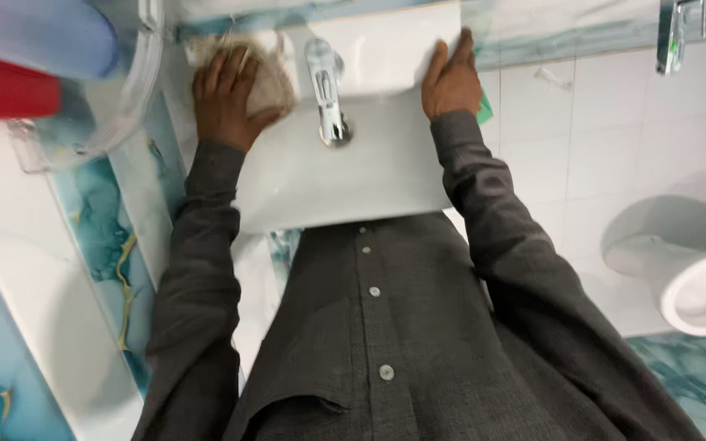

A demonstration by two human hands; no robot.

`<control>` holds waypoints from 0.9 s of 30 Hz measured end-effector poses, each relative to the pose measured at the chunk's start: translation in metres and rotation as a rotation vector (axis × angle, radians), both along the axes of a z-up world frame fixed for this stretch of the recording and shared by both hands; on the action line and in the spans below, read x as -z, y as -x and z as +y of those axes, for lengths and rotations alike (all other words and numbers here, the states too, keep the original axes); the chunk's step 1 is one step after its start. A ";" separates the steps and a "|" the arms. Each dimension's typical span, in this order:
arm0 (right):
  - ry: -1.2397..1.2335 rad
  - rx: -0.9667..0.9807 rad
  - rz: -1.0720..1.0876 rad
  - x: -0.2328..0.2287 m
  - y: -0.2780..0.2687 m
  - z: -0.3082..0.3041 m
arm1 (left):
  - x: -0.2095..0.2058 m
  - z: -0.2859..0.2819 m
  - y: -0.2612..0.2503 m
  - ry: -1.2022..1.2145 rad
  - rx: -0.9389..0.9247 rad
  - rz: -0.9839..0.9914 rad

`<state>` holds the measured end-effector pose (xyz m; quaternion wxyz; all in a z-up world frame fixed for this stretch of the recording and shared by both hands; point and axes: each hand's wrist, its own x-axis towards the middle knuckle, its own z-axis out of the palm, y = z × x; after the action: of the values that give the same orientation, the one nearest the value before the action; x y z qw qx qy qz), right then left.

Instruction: The person cleans a bathroom sink and faucet by hand with a cloth, wiping the interior and rim of the sink basin and the base of the faucet.

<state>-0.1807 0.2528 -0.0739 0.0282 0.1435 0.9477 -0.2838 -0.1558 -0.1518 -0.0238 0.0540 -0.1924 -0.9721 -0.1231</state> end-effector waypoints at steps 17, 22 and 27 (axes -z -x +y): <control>-0.337 -0.114 0.289 0.011 0.023 -0.020 | 0.051 0.051 0.016 -0.245 -0.135 0.024; -0.240 -0.137 0.251 0.002 0.021 -0.016 | 0.021 0.059 0.010 -0.153 0.034 -0.005; -0.278 -0.195 0.254 0.004 0.019 -0.003 | -0.006 0.005 -0.004 -0.080 0.002 -0.084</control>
<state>-0.2001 0.2497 -0.0780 -0.0844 0.0166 0.9830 -0.1623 -0.1519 -0.1471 -0.0174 0.0209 -0.1856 -0.9676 -0.1698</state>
